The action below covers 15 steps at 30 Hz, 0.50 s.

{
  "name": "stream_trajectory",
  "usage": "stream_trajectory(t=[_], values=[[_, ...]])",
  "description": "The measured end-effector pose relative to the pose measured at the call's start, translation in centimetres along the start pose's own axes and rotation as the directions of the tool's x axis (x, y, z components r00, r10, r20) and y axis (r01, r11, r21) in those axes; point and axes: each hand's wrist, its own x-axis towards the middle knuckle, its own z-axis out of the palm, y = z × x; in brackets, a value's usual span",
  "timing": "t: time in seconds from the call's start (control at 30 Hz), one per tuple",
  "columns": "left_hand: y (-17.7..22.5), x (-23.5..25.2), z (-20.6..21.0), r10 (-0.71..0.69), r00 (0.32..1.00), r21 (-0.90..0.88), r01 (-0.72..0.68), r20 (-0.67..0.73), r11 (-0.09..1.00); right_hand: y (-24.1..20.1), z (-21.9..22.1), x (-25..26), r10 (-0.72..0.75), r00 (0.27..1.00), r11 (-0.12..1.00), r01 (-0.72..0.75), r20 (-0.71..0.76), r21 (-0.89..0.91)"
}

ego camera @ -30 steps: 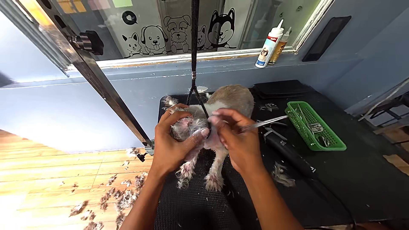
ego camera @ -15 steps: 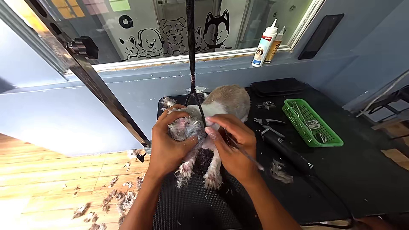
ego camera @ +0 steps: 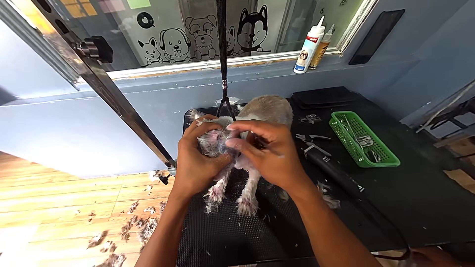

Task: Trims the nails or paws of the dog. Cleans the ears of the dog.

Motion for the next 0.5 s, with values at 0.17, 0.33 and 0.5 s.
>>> stream_trajectory(t=[0.17, 0.33, 0.5], values=[[-0.4, 0.3, 0.2, 0.004, 1.000, -0.046, -0.004, -0.015, 0.999, 0.3, 1.1, 0.3, 0.082, 0.987, 0.963, -0.042, -0.140, 0.265], [-1.1, 0.7, 0.2, 0.018, 0.999, -0.079, -0.021, -0.033, 0.997, 1.1, 1.6, -2.4, 0.188, 0.950, 0.953, -0.114, -0.251, 0.281], [-0.9, 1.2, 0.6, 0.062, 0.998, -0.091, -0.065, -0.031, 0.994, 1.0, 2.7, -2.4, -0.013, 0.966, 0.991, 0.047, -0.259, 0.128]])
